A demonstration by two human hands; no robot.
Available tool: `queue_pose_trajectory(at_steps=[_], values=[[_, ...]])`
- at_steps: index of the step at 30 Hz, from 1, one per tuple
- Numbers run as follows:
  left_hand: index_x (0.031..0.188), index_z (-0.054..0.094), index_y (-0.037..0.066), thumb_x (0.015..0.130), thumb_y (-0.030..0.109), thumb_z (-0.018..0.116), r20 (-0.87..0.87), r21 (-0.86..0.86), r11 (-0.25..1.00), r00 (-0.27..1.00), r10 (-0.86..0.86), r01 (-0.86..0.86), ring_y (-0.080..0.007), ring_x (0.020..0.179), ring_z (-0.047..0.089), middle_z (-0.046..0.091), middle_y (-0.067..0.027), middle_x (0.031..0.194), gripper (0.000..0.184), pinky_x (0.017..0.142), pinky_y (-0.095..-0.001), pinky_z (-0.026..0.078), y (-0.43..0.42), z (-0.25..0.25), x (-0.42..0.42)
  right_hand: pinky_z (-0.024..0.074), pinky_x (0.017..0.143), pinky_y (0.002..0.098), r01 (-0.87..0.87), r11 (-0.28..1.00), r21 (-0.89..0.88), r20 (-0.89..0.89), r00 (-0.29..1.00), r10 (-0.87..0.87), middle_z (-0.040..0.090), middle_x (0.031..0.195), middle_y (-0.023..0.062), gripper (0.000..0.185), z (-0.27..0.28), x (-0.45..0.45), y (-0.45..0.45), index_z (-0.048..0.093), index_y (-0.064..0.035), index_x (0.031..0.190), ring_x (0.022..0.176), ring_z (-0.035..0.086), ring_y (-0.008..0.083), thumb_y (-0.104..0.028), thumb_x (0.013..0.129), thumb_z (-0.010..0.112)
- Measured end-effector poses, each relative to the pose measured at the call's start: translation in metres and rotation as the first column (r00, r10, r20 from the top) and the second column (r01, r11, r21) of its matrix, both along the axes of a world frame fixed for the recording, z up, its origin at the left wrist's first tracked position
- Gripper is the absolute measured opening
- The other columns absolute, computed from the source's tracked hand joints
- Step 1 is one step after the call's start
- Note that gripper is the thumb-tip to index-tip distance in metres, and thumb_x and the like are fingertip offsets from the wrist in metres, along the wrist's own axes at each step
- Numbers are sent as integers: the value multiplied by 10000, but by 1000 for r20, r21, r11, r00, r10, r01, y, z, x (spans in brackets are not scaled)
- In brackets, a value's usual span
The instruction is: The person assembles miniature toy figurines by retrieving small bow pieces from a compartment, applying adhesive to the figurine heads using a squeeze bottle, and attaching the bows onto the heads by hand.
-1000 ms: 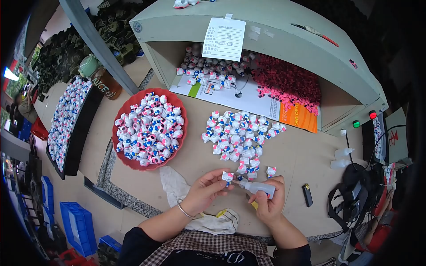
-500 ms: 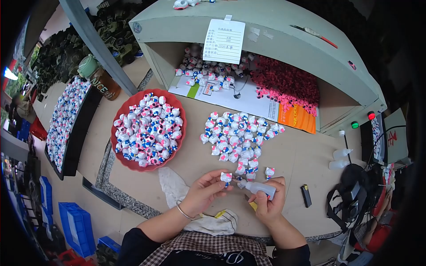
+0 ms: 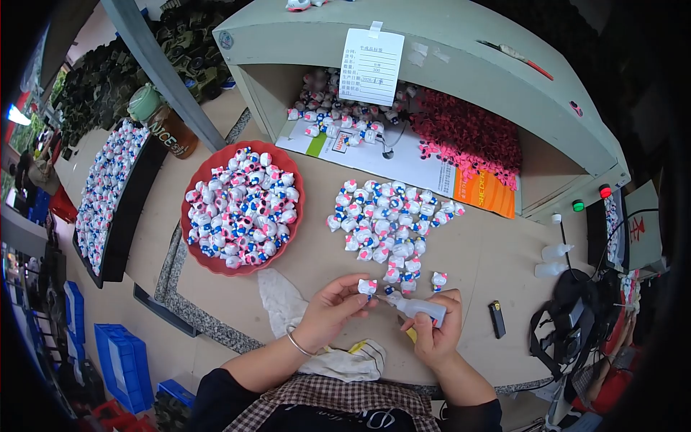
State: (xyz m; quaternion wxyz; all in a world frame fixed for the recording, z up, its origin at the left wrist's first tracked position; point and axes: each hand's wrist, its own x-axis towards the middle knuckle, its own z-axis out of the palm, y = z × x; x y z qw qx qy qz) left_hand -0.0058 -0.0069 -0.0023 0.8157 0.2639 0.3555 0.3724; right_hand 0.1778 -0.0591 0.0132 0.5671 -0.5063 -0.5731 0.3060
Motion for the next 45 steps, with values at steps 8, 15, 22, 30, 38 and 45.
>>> queue_pose_trajectory(at_steps=[8,15,22,30,38,45], values=[[1173,475,77,827,44,536,-63,36,999,998,-30,32,-154,895,577,553,-50,1020,353,690,-227,472,-1,3,0,434,450,206,20,999,26,-5,1000,-20,386,861,126,186,-5,0,1,407,30,931,620,481,129,-54,808,518],[1174,473,66,823,37,539,-87,66,997,996,-35,41,-156,888,582,562,-55,989,358,685,-231,473,-2,1,2,436,472,216,14,1000,11,15,1000,-14,393,861,125,192,-5,-3,3,411,24,945,598,499,131,-55,808,520],[1171,473,57,823,25,533,-134,129,991,991,-26,44,-159,889,590,563,-58,988,355,681,-228,477,-1,1,4,436,516,237,-12,999,29,198,980,6,432,848,132,209,-2,2,3,422,13,949,665,488,155,-45,791,544],[1184,458,41,827,27,535,-213,210,978,977,23,22,-131,888,576,570,-64,977,366,715,-233,484,-2,4,2,415,556,265,17,1000,25,178,984,-21,482,786,121,215,2,-1,1,436,2,930,737,447,189,-54,771,569],[1159,486,49,809,9,548,-223,207,978,974,40,7,-155,863,593,568,-55,942,358,702,-228,490,-4,3,1,501,540,245,1,998,-62,-74,997,-6,433,965,129,198,2,1,-2,394,20,947,722,501,147,-57,810,515],[1159,488,49,808,20,551,-195,176,984,981,21,14,-155,841,593,547,-39,885,358,690,-240,488,-3,3,3,530,559,269,141,955,-262,-285,934,-216,446,898,82,183,43,12,29,372,-26,975,697,564,159,-56,827,475]])
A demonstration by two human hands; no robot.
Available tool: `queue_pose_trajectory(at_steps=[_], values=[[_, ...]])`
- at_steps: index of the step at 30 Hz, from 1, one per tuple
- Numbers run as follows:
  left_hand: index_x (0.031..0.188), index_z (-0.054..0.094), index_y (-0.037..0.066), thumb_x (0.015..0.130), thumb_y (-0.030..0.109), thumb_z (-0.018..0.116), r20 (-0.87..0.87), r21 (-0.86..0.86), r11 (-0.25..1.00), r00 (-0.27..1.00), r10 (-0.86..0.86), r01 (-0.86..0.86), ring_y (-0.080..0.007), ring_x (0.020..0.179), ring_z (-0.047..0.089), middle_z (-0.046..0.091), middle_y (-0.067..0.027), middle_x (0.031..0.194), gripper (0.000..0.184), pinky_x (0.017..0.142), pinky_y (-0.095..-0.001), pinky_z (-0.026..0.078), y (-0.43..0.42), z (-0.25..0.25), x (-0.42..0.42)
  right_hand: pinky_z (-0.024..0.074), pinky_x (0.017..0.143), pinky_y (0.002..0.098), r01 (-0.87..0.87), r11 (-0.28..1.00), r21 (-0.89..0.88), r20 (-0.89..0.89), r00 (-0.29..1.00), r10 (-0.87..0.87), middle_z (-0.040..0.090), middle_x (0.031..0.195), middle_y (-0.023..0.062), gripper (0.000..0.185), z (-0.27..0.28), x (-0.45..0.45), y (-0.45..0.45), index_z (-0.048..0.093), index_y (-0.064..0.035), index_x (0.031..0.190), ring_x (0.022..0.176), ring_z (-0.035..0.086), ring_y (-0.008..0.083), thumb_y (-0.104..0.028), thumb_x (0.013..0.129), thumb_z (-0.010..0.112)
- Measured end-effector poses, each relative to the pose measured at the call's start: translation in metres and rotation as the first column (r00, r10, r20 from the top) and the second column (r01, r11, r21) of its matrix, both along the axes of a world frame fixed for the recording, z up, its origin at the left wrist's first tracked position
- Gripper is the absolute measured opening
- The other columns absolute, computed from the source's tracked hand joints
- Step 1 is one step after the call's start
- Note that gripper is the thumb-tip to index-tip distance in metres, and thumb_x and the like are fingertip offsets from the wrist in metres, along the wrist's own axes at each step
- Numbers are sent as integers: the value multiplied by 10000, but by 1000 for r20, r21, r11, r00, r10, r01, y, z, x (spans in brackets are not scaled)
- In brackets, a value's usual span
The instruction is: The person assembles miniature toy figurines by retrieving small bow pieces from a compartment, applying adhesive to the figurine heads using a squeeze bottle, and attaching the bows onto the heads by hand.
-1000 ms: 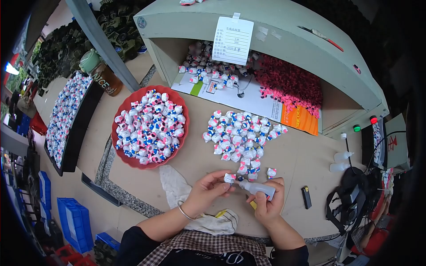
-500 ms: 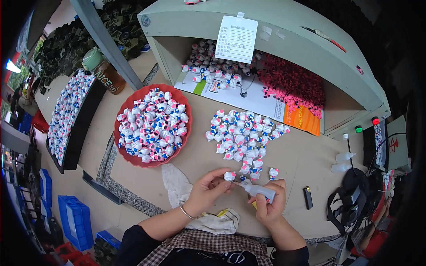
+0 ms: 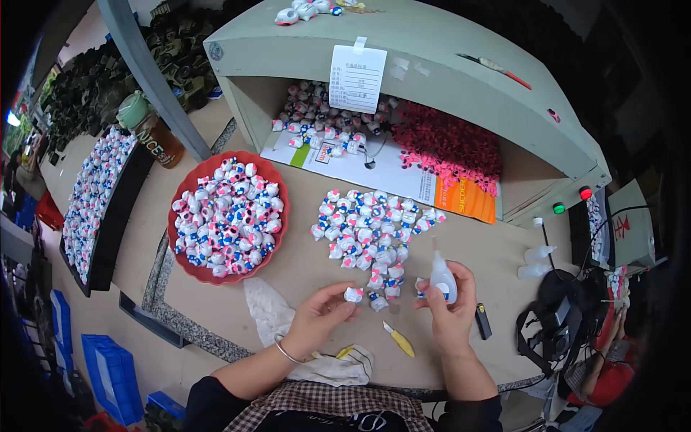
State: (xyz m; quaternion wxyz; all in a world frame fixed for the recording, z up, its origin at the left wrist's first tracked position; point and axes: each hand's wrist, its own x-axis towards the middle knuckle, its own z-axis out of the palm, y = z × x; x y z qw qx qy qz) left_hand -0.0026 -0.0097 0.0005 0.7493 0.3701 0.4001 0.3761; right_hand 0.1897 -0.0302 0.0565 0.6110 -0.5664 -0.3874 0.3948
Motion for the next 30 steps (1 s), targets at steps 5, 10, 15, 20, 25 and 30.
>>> queue_pose_trajectory(at_steps=[5,10,15,20,25,30], values=[[1165,483,53,809,23,546,29,-26,999,999,-24,25,-159,848,588,554,-44,915,362,691,-250,486,1,0,0,498,560,256,-89,995,-37,56,994,91,527,797,64,134,-18,32,65,429,-32,931,708,576,150,-14,810,485],[1168,482,57,819,39,543,60,-47,999,998,0,3,-160,870,583,569,-52,965,355,712,-257,481,3,-5,-3,441,699,395,-17,988,155,822,557,-119,534,876,160,217,-42,52,167,525,4,891,820,542,342,-5,677,552],[1205,456,71,834,71,539,130,5,999,991,-37,36,-120,864,572,586,-49,957,380,731,-252,473,4,-20,-5,441,712,438,-119,991,-63,966,243,90,526,930,190,295,-61,66,221,538,-11,938,859,530,371,-5,644,554],[1223,444,89,851,94,523,192,55,996,978,-81,72,-89,820,557,582,-34,921,380,729,-233,465,5,-16,-7,443,734,445,-154,971,-183,961,182,210,509,934,227,315,-49,64,220,517,-3,957,859,528,393,15,646,561],[1235,434,96,857,102,516,256,82,993,961,-108,90,-76,795,545,570,-30,933,387,727,-225,462,6,-22,-6,456,547,335,-177,984,-36,879,462,116,520,769,142,219,-34,65,187,458,4,918,647,553,251,1,713,537],[1239,426,88,861,103,510,279,76,995,956,-90,72,-77,809,542,578,-35,926,388,739,-233,455,6,-19,-5,345,383,195,-143,983,-116,394,902,178,474,649,22,62,12,48,92,447,-42,819,473,450,68,-37,802,506]])
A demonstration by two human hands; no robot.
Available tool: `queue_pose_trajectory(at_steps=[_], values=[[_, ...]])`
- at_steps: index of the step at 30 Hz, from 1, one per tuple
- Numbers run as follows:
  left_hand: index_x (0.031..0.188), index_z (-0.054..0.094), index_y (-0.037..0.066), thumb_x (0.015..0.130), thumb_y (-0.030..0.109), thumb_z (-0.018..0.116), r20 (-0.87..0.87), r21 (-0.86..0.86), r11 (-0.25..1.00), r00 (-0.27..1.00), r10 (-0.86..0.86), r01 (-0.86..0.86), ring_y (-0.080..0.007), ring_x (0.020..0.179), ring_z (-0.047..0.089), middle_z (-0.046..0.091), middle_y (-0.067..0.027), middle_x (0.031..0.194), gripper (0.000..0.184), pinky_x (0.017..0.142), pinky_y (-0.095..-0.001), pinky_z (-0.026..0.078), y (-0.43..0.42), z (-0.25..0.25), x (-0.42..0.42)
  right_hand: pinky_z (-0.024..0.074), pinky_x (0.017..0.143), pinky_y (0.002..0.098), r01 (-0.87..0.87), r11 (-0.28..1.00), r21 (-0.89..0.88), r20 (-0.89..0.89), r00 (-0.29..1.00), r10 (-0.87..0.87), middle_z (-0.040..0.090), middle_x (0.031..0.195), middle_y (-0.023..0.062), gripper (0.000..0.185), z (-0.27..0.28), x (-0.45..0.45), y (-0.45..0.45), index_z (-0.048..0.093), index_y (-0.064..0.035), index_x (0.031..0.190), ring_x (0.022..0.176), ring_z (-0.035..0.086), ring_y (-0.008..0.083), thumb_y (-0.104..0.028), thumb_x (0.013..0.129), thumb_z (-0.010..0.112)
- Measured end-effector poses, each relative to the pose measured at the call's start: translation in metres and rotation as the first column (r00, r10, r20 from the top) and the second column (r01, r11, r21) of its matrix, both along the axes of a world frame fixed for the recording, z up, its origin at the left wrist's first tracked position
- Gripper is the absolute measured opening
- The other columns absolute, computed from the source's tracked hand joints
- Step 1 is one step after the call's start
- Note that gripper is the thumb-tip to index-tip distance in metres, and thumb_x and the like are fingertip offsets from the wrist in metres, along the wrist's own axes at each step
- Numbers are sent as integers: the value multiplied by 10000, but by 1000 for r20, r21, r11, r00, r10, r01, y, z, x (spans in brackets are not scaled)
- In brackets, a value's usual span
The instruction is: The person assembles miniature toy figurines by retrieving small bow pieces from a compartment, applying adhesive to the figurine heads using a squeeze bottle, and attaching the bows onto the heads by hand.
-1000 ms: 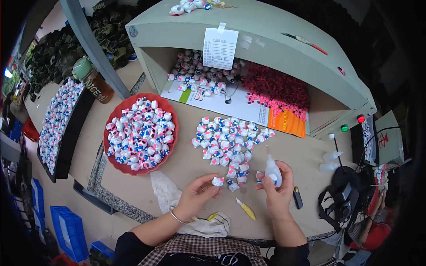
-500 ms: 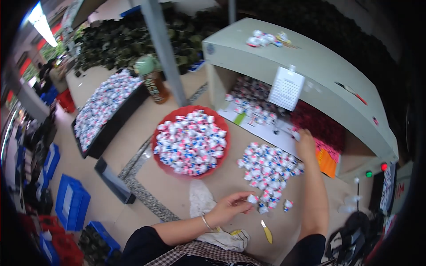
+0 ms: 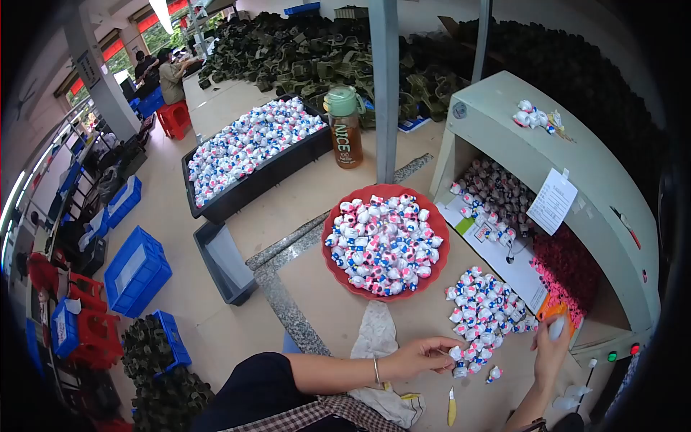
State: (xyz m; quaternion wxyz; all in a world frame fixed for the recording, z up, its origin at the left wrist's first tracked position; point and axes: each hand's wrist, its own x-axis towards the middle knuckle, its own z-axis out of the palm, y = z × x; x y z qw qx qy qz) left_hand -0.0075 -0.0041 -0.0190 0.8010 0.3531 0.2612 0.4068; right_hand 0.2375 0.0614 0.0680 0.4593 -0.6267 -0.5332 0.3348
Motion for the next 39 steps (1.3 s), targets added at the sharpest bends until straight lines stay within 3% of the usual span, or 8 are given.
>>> queue_pose_trajectory(at_steps=[8,16,19,22,25,31,34,39], values=[[1220,438,71,851,83,520,-130,-17,1000,991,-28,26,-95,839,553,588,-49,967,379,747,-244,460,-6,14,3,353,405,200,-95,979,-183,-469,883,-2,515,642,28,85,-28,-42,-95,513,-30,814,459,458,79,19,757,552],[1219,434,55,843,69,529,-267,28,999,963,-27,35,-88,835,551,583,-56,969,387,754,-234,462,-9,15,4,406,595,208,-308,917,-253,-402,896,190,524,783,-4,178,-27,-69,-97,481,-46,880,688,475,54,-23,748,598],[1215,443,56,840,62,531,-337,79,993,940,-54,86,-89,830,555,580,-54,977,385,755,-228,465,-7,20,3,423,627,223,-236,911,-337,-353,929,110,527,805,6,230,-35,-69,-93,471,-49,914,712,493,71,-56,739,620],[1176,480,34,814,28,557,-285,32,999,958,-2,12,-92,815,562,593,-58,958,370,715,-223,475,-8,20,7,432,642,230,-232,902,-363,-305,945,119,540,824,19,257,-43,-66,-92,470,-41,923,738,513,82,-87,731,635],[1177,478,31,812,19,555,-316,55,997,948,-31,51,-92,809,562,590,-57,967,373,732,-225,477,-6,16,4,372,409,192,-208,927,-311,-305,946,110,510,732,13,234,-46,-69,-92,456,-58,909,531,469,50,-14,739,612],[1173,481,21,818,6,538,-450,91,986,889,-86,142,-107,848,567,584,-71,999,360,775,-241,476,-6,14,1,389,422,200,-222,911,-348,-318,942,108,512,737,10,244,-43,-71,-93,462,-52,923,544,479,57,-40,742,625],[1153,497,9,820,9,537,-363,26,994,928,-86,102,-122,882,565,578,-89,1031,335,783,-250,480,-2,20,2,395,434,196,-214,923,-319,-264,956,131,511,739,3,256,-42,-71,-94,476,-44,953,550,478,55,-48,746,627],[1152,498,3,822,29,541,-228,-52,995,969,-100,91,-128,912,562,568,-90,1059,333,795,-254,483,-1,20,0,403,455,187,-279,886,-369,-375,918,132,535,741,5,211,-35,-72,-91,530,-22,947,577,491,52,-45,757,619]])
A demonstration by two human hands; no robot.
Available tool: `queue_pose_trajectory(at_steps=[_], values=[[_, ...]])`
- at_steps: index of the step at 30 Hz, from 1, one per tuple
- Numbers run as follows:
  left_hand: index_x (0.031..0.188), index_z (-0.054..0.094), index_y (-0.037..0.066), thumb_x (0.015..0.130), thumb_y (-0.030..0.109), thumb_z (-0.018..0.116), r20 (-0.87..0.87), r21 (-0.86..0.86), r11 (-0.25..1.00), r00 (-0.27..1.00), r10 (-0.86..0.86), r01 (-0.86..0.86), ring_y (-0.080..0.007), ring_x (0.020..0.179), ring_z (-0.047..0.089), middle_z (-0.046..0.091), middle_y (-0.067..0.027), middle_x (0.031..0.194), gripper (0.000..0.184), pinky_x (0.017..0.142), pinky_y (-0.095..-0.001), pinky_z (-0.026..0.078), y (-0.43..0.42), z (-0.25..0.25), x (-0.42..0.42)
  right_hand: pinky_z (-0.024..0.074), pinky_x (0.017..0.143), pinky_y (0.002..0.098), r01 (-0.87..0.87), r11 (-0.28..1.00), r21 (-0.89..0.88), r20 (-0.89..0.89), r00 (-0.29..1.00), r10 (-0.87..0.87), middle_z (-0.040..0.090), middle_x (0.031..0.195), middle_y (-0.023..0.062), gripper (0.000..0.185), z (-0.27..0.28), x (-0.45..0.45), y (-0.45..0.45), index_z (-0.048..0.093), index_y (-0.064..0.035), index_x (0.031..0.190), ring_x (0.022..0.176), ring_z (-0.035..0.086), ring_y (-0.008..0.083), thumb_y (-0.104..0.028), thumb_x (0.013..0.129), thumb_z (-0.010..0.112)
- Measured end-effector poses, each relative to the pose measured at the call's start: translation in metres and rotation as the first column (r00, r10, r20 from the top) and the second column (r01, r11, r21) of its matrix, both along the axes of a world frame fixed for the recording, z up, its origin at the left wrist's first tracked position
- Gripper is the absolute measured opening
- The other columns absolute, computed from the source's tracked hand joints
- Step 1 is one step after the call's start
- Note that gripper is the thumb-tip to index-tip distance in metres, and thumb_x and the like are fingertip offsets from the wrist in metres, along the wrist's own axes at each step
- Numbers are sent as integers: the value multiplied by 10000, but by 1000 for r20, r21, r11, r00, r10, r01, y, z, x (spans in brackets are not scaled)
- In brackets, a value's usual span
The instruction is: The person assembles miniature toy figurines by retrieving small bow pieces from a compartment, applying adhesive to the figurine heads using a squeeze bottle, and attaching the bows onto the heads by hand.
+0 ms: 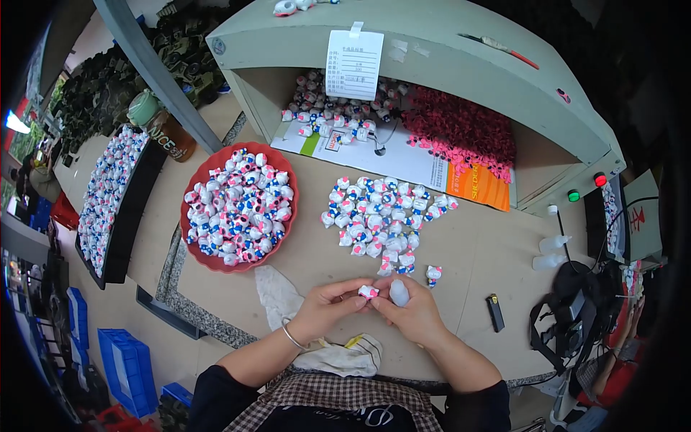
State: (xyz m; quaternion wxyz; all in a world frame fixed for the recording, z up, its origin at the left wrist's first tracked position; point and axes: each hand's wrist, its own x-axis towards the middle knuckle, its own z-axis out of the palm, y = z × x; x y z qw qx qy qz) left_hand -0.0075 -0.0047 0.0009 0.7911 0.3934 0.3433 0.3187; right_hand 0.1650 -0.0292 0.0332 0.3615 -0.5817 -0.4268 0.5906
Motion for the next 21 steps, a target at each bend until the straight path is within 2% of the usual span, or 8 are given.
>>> queue_pose_trajectory(at_steps=[4,7,10,11,14,17,19,21], values=[[1162,494,12,828,38,537,14,4,1000,1000,-13,13,-119,900,562,570,-81,1050,338,789,-241,478,0,-4,0,416,480,206,8,1000,5,-21,1000,-8,578,723,23,190,-2,2,-1,567,-24,915,580,517,58,-99,756,638],[1136,512,7,823,7,528,-14,11,999,999,-31,31,-150,924,566,562,-116,1073,314,796,-278,492,1,-7,-1,416,493,201,-5,1000,-28,-32,999,4,579,756,25,178,-1,3,-2,570,-31,920,592,526,61,-91,762,628],[1152,499,11,828,8,520,42,-20,1000,999,-22,23,-147,929,563,565,-103,1066,326,803,-277,487,1,-7,-1,424,529,209,-83,980,180,143,988,58,573,804,27,167,-17,6,-2,565,-24,922,652,537,66,-74,770,612],[1166,483,17,833,11,513,70,-33,999,998,6,-4,-150,932,563,563,-91,1064,335,802,-267,482,-1,-7,0,427,549,213,-81,977,198,128,990,56,570,815,28,180,-18,4,-1,556,-23,935,675,538,71,-72,770,610],[1167,472,21,843,37,508,227,-136,986,965,130,-101,-161,937,564,560,-84,1060,327,803,-258,479,0,-1,-1,434,602,223,-30,984,176,65,998,19,562,845,35,226,-14,3,-1,524,-17,982,738,541,87,-64,774,598],[1143,475,24,860,95,499,248,-199,919,889,385,-342,-160,973,549,549,-84,1064,292,814,-242,473,10,15,-17,440,642,224,44,996,79,15,999,-45,556,876,51,277,-4,6,-4,480,-11,1042,781,542,106,-53,785,575],[1136,467,31,872,130,482,316,-217,786,721,617,-578,-144,988,536,542,-81,1066,282,826,-232,470,26,24,-29,447,667,223,76,991,113,65,994,-84,549,905,65,305,-3,9,-4,451,-5,1082,805,545,116,-46,797,553],[1138,460,35,874,146,482,371,-326,707,602,706,-628,-133,985,532,536,-81,1074,287,828,-230,471,40,34,-45,459,691,234,121,976,180,20,992,-126,540,937,79,329,-7,11,-7,417,4,1114,838,545,125,-33,807,530]])
